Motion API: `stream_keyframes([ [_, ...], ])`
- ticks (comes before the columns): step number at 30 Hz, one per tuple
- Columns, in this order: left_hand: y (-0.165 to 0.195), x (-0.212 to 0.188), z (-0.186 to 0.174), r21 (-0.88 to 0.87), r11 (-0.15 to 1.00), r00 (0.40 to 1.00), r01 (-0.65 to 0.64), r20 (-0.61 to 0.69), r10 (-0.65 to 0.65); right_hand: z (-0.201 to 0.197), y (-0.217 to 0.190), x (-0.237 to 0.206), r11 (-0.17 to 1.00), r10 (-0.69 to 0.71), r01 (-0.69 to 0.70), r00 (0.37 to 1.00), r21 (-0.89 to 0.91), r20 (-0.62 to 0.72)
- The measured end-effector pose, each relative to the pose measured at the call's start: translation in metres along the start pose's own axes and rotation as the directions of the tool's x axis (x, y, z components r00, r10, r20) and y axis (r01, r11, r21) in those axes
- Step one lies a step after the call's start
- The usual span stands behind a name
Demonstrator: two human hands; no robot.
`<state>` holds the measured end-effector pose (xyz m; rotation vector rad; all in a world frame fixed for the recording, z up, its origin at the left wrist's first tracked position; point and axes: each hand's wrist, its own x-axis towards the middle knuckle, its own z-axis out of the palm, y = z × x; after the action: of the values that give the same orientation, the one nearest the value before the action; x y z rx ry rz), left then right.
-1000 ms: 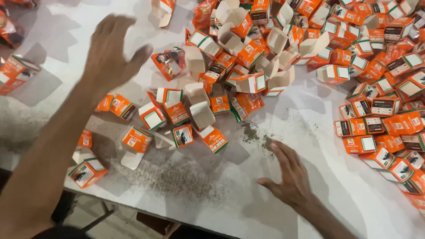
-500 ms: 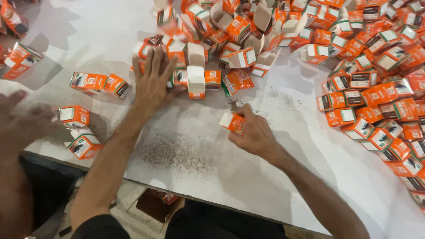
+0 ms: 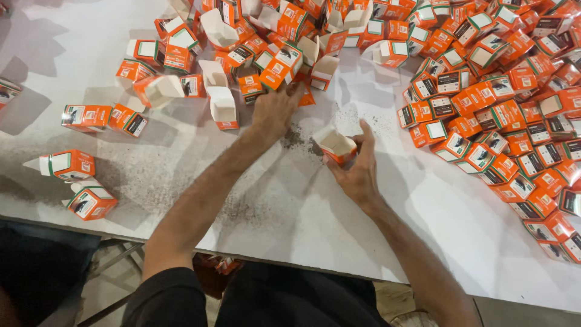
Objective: The person picks up a small orange cardboard box, places a plastic-wrapped product inside, folds the box flaps closed, and tosses the finished box onto a pile on the table, repeating this packing cycle continuously.
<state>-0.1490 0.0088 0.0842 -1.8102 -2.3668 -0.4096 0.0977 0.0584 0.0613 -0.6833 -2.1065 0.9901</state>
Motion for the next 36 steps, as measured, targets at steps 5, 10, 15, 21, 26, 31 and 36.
stream_keyframes([
  [5, -0.035, -0.013, 0.013, -0.328, 0.935, 0.986, -0.133, -0.142, 0.09, -0.02, -0.003, 0.009, 0.934, -0.24, 0.265, 0.962, -0.238, 0.128],
  [10, -0.012, -0.064, -0.028, -0.824, 0.559, 0.966, -0.093, -0.211, -0.151, -0.029, 0.006, 0.008, 0.965, -0.081, 0.165, 0.926, -0.203, 0.369],
  [15, 0.032, -0.114, -0.057, -0.637, 0.669, 0.812, -0.382, -0.578, -0.087, -0.016, 0.012, -0.001, 0.975, -0.172, 0.214, 0.885, -0.051, 0.432],
  [21, 0.056, -0.133, -0.033, -0.29, 0.682, 0.658, -0.671, -0.657, 0.368, 0.01, 0.002, -0.013, 0.971, -0.133, 0.165, 0.975, -0.174, 0.179],
  [26, 0.058, -0.128, -0.01, -0.134, 0.874, 0.817, -0.468, -0.442, 0.37, -0.004, -0.001, -0.015, 0.976, -0.173, 0.204, 0.94, -0.076, 0.294],
  [31, 0.066, -0.12, -0.007, -0.286, 0.894, 0.895, -0.344, -0.386, 0.221, -0.006, -0.006, -0.014, 0.974, -0.182, 0.212, 0.942, -0.078, 0.282],
  [36, 0.085, -0.114, -0.006, -0.491, 0.867, 0.954, -0.087, -0.29, -0.069, -0.003, -0.011, -0.018, 0.963, -0.209, 0.245, 0.942, -0.111, 0.263],
])
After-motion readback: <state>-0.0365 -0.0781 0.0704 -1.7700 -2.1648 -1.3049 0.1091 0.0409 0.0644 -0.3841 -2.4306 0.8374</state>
